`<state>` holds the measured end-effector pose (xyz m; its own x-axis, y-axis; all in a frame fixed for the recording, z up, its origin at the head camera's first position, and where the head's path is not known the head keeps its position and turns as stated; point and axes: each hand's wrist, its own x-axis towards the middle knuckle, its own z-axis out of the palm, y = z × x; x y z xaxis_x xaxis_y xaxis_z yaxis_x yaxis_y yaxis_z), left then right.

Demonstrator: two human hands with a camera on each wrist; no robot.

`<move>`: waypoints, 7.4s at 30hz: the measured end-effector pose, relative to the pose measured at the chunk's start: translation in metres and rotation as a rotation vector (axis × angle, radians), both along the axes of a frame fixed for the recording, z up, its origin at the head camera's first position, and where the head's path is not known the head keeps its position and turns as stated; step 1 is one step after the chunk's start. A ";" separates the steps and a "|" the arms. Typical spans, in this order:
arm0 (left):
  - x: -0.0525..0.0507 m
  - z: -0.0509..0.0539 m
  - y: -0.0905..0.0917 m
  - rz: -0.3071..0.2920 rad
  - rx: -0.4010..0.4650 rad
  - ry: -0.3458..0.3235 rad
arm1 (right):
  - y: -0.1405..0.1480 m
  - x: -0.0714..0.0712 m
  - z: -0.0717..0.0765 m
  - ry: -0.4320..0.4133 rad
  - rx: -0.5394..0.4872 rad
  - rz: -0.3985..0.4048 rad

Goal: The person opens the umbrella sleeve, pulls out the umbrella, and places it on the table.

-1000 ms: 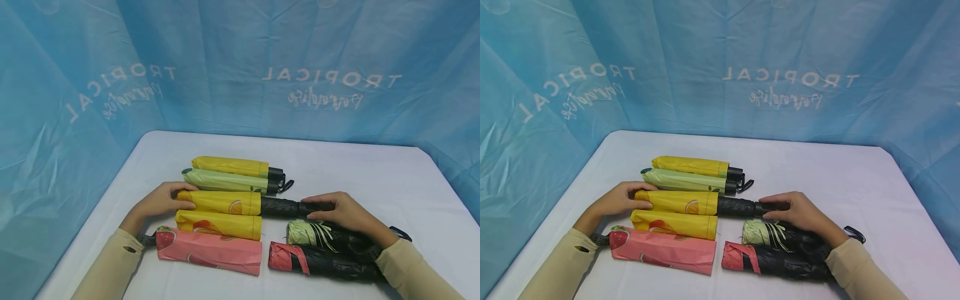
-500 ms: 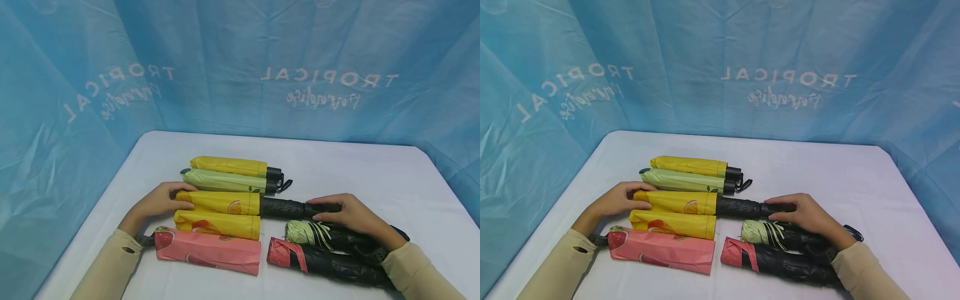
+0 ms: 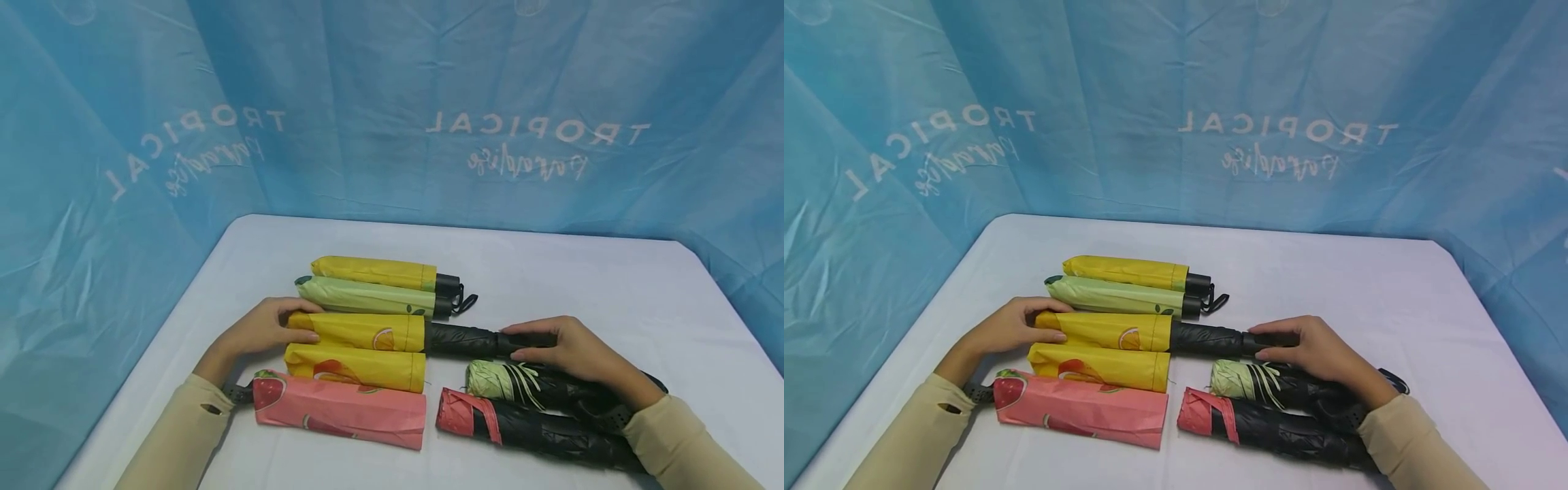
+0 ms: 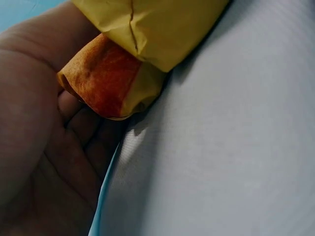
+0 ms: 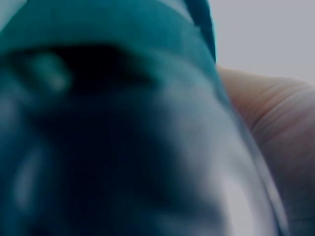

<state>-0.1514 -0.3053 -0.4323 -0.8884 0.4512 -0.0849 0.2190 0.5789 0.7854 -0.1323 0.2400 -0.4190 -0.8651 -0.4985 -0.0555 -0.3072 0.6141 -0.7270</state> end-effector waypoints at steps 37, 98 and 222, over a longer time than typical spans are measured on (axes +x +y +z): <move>0.000 -0.001 -0.002 -0.015 -0.005 0.007 | 0.041 0.012 0.007 0.020 -0.012 0.003; 0.000 -0.002 -0.002 0.002 0.026 0.005 | 0.100 0.023 0.007 0.006 0.097 -0.073; -0.044 -0.013 -0.010 0.110 0.172 0.058 | -0.114 -0.066 0.005 -0.014 -0.047 0.126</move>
<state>-0.1951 -0.3155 -0.4455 -0.9342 0.3547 0.0374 0.2093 0.4602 0.8628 -0.1984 0.1257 -0.4139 -0.7948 -0.6055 -0.0407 -0.3696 0.5362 -0.7588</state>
